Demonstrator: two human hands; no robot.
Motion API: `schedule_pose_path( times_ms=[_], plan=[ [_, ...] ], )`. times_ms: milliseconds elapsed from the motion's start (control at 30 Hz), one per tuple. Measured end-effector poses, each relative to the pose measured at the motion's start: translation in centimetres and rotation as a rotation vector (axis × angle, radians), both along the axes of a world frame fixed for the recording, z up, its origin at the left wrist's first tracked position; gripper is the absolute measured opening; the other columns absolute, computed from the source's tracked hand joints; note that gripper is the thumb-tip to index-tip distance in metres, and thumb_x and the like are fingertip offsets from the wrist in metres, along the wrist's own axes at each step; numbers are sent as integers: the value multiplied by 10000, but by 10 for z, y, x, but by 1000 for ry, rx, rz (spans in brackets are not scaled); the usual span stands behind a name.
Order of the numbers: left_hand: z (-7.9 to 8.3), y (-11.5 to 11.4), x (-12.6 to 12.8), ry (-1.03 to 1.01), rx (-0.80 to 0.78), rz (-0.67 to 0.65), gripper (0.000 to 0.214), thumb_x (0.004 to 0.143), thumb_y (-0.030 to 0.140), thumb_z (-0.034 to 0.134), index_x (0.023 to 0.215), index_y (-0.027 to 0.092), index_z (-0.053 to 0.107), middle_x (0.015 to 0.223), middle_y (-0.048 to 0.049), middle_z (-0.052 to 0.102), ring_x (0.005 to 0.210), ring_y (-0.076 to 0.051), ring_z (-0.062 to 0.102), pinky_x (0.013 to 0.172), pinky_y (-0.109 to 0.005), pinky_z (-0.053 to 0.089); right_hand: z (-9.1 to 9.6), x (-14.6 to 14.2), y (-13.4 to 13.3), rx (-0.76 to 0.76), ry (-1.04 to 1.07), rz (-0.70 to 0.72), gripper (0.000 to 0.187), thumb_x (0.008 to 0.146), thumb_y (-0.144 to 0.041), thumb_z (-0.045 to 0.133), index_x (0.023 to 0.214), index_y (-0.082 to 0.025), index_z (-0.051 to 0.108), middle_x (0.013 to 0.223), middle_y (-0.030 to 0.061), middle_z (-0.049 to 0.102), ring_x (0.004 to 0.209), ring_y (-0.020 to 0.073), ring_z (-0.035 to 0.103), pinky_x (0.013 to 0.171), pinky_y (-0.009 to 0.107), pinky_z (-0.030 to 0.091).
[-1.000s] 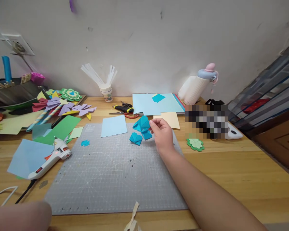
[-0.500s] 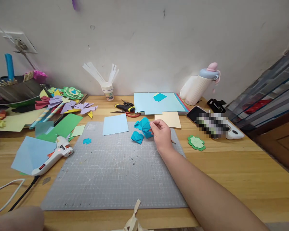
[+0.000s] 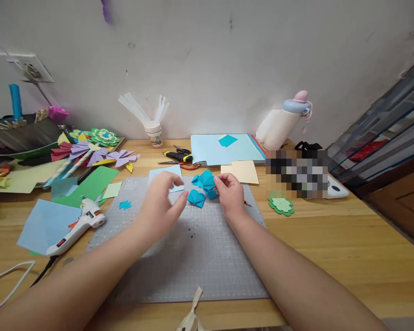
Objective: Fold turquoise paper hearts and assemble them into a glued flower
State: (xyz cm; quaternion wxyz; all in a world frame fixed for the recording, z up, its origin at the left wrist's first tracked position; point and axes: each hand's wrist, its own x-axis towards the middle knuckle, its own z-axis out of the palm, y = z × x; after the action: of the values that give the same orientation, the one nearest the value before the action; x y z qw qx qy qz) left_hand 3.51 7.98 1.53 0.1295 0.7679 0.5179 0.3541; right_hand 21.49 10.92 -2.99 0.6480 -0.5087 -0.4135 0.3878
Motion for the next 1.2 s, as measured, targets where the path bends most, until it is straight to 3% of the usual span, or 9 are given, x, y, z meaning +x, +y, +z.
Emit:
schedule_pose_path(
  times_ms=[167,267,367,467,567,833,1200],
  plan=[
    [-19,32,12,-25,-298,-13,371,710,361,749,995,153,637,807,-62,661,876,-268,629,783,-387,478,1,-1,-1,-2,10,32,225,688,-354,704,773,-194,569,662,-27,581,548,119,517,503,236,404],
    [-24,42,17,-97,-460,-67,226,813,326,661,948,148,630,808,-26,647,755,-180,619,731,-359,499,1,-2,-1,5,24,60,255,676,-334,715,831,-199,565,715,-26,584,567,115,524,504,231,409],
    [-21,40,11,-246,-562,-63,200,877,308,583,978,138,616,905,-34,643,763,-155,610,715,-345,509,4,-6,-5,-1,43,97,306,684,-328,705,929,-200,573,771,-21,587,586,108,538,514,227,420],
    [-16,31,-9,-449,-633,-3,271,805,257,631,1057,157,625,872,-29,660,724,-147,596,664,-289,467,8,-15,-15,-37,57,173,367,706,-334,685,1035,-200,590,813,-10,600,598,105,564,531,234,437],
    [-15,18,-32,-622,-733,-1,310,708,277,665,990,150,683,747,-25,660,583,-125,545,555,-253,399,12,-27,-30,-96,48,279,381,700,-320,693,1054,-192,636,834,12,634,633,126,600,552,253,462],
    [-20,2,-49,-907,-790,-6,224,628,282,719,809,167,654,736,-4,614,597,-101,528,599,-228,426,12,-42,-46,-194,-7,346,298,699,-297,679,974,-182,683,824,46,699,608,153,624,534,272,471],
    [-17,1,-45,-857,-769,-25,271,614,262,725,866,173,677,773,-8,646,609,-115,519,591,-232,421,10,-42,-41,-210,-51,361,292,675,-304,689,942,-193,652,769,18,653,602,140,593,530,266,476]
  ],
)
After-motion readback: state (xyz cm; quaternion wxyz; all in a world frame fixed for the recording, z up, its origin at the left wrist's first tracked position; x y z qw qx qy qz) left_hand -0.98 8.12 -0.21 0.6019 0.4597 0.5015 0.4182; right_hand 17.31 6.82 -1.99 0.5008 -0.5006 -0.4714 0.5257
